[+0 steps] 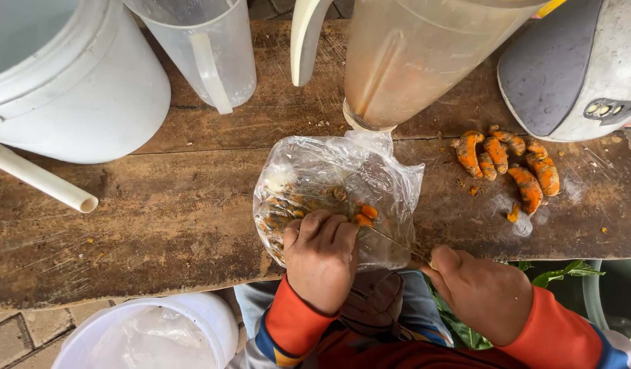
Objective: Chopping fresh turmeric roots into small pieces on a wooden table.
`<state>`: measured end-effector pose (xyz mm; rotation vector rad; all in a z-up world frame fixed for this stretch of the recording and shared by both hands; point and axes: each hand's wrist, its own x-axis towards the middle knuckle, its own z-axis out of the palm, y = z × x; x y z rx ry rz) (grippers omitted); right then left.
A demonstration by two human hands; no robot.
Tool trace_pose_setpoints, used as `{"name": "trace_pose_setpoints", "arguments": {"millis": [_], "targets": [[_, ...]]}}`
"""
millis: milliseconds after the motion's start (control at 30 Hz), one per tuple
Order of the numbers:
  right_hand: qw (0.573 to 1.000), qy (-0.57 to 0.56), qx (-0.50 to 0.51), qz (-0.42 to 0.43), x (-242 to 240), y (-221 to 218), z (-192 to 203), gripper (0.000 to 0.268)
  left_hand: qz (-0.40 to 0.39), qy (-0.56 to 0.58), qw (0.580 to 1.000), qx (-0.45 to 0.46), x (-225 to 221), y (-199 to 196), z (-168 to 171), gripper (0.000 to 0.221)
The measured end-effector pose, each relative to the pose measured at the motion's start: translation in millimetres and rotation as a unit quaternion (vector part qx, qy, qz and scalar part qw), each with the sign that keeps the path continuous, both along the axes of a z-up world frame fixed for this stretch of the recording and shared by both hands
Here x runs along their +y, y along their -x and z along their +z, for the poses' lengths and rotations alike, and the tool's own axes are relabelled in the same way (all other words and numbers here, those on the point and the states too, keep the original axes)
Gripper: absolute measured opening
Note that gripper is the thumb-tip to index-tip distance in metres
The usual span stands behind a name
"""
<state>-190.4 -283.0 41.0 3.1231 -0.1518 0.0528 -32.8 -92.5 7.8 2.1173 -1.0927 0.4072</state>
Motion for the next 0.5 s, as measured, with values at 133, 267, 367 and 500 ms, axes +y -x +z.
{"name": "trace_pose_setpoints", "arguments": {"millis": [133,267,367,500], "targets": [[0.996,-0.075,0.053,-0.019,-4.4,-0.8,-7.7,0.029,-0.004,-0.005,1.000,-0.011,-2.0,-1.0,-1.0,0.014],[0.985,-0.078,0.149,-0.042,-6.7,-8.9,-12.5,0.032,-0.005,-0.008,1.000,-0.018,-1.8,-1.3,-0.8,0.016],[0.978,-0.095,0.182,-0.037,-4.0,-25.8,-9.8,0.031,-0.010,-0.013,1.000,-0.020,-2.2,0.1,-0.1,0.017],[0.980,-0.093,0.166,-0.050,-5.1,-29.8,-6.4,0.030,0.003,0.003,1.000,-0.018,1.9,0.9,6.9,0.019]]}}
